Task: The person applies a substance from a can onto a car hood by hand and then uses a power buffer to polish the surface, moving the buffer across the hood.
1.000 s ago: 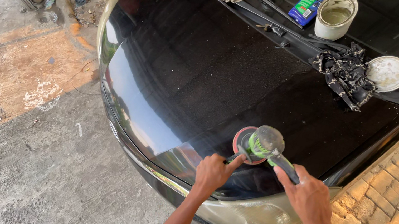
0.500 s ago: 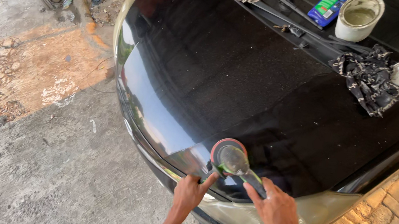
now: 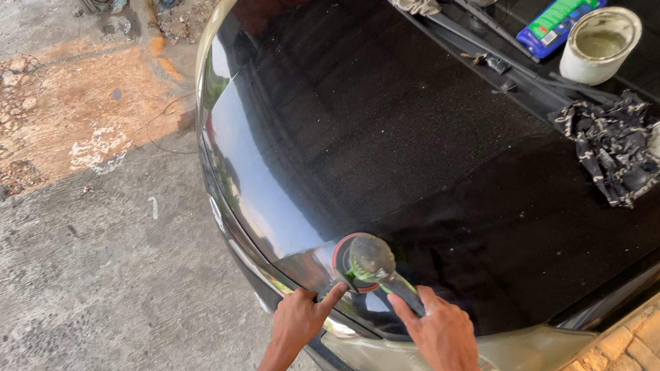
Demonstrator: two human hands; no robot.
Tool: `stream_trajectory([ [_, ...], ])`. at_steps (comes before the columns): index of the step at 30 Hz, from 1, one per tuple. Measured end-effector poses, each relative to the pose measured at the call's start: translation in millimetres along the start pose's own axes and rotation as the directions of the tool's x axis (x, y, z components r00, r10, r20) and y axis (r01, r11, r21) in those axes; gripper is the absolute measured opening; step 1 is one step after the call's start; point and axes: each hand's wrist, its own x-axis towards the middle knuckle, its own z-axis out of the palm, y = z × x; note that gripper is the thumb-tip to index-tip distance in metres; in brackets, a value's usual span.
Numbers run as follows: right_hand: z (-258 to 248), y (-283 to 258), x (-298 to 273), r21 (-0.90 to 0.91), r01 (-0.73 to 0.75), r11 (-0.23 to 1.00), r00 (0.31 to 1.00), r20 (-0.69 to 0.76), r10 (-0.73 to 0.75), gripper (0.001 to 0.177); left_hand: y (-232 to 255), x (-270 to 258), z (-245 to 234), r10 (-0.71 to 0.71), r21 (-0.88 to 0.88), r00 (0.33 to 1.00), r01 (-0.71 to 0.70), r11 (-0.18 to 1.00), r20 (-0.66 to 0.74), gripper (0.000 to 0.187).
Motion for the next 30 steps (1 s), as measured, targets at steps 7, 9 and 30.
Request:
stream_trajectory([
  [7, -42.4, 39.7, 16.2, -0.078, -0.156, 0.985, 0.985, -0.082, 0.149, 0.054, 82.0, 25.7, 13.3, 0.142, -0.002, 0.99, -0.142, 0.99, 0.022, 0.087],
  [9, -52.8, 55.9, 23.2, -0.112, -0.171, 0.979, 0.979, -0.133, 0.155, 0.056, 103.6, 34.5, 21.0, 0.168, -0.007, 0.986, -0.168, 0.986, 0.019, 0.087],
  [30, -18.8, 32.8, 33.3, -0.161, -0.103, 0.982, 0.986, -0.148, 0.08, 0.057, 62.9, 46.0, 5.5, 0.124, -0.035, 0.992, -0.123, 0.992, 0.031, 0.086],
])
